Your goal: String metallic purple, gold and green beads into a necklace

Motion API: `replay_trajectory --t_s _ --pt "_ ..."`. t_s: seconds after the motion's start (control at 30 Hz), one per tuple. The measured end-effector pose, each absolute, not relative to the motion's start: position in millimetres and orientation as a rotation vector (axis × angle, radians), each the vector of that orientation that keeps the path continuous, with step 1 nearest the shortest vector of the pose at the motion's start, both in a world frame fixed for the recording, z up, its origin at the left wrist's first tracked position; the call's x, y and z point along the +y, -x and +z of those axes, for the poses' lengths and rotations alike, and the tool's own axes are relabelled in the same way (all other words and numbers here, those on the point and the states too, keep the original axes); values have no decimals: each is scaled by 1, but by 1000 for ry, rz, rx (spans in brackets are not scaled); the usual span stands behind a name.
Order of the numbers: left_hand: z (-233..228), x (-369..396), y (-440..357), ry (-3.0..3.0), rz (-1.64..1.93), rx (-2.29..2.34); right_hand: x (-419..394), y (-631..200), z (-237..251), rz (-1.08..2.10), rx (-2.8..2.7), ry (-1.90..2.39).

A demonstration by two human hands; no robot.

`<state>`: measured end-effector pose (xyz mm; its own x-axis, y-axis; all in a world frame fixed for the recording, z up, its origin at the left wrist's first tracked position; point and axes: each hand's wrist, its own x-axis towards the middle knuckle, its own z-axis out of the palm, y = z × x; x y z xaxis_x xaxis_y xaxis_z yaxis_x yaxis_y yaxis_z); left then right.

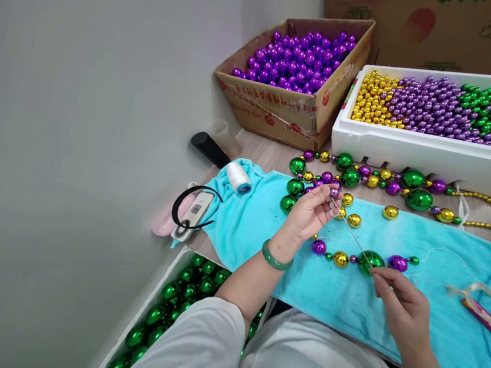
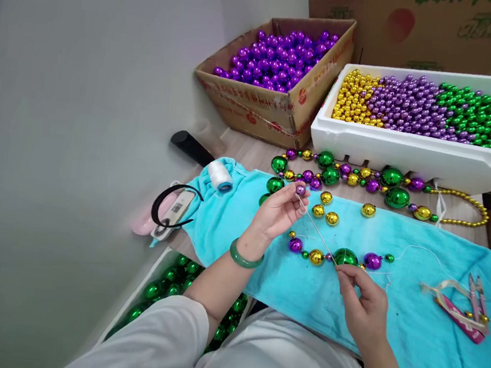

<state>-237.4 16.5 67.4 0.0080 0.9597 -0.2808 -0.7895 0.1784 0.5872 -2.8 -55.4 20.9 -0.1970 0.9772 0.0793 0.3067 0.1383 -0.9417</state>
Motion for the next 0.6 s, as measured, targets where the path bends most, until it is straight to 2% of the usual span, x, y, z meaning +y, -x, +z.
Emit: replay_trajectory --t_s 0.37,0.6 --pt "68 15 233 -362 1475 805 -56 4 19 1057 -1622 1306" --pt "56 15 224 -949 1335 1007 -54 8 20 1128 -1415 1329"
